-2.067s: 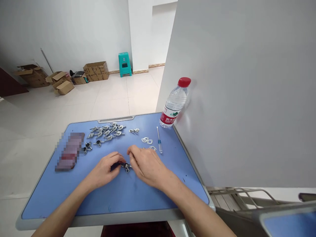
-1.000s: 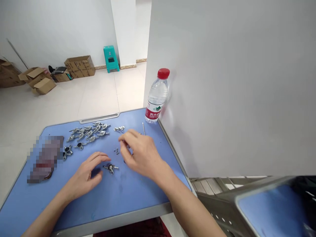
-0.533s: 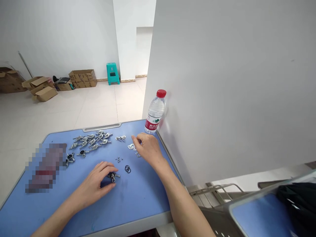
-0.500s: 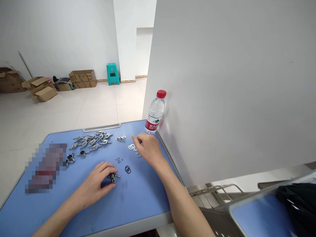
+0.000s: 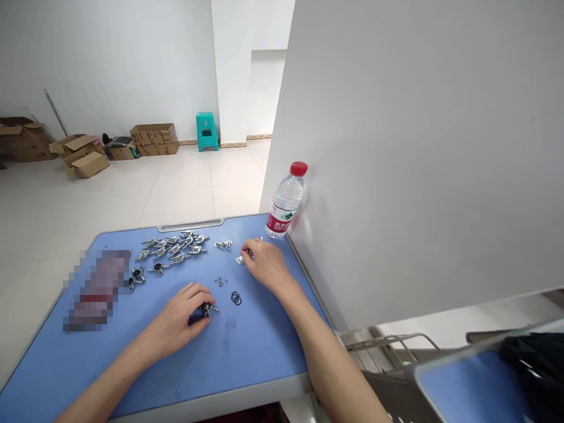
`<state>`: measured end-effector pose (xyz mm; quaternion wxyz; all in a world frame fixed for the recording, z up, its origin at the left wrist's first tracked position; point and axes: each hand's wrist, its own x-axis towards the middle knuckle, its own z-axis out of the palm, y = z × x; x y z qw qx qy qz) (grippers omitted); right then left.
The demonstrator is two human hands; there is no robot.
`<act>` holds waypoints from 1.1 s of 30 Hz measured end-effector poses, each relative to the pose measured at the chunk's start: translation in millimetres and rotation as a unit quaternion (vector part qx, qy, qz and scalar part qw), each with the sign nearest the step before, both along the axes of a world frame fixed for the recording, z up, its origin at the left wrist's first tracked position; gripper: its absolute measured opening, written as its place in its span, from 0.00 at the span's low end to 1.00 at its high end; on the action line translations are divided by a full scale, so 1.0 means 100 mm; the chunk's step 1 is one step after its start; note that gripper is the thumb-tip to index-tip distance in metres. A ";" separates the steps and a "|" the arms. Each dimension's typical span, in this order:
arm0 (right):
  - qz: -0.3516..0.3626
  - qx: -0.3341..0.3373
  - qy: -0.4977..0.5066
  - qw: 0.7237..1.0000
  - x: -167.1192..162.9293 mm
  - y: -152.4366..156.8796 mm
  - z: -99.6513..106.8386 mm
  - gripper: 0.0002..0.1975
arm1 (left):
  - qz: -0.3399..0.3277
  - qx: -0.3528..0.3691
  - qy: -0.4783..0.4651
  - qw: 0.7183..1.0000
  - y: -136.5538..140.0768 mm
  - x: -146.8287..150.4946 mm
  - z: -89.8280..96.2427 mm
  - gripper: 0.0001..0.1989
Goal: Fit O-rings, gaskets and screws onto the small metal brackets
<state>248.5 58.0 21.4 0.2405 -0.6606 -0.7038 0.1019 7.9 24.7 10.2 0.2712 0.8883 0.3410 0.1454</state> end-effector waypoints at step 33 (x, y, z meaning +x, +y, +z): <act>0.019 -0.126 -0.045 0.991 0.18 -0.03 0.04 0.05 | 0.045 -0.116 -0.033 0.992 0.06 -0.15 0.09 0.17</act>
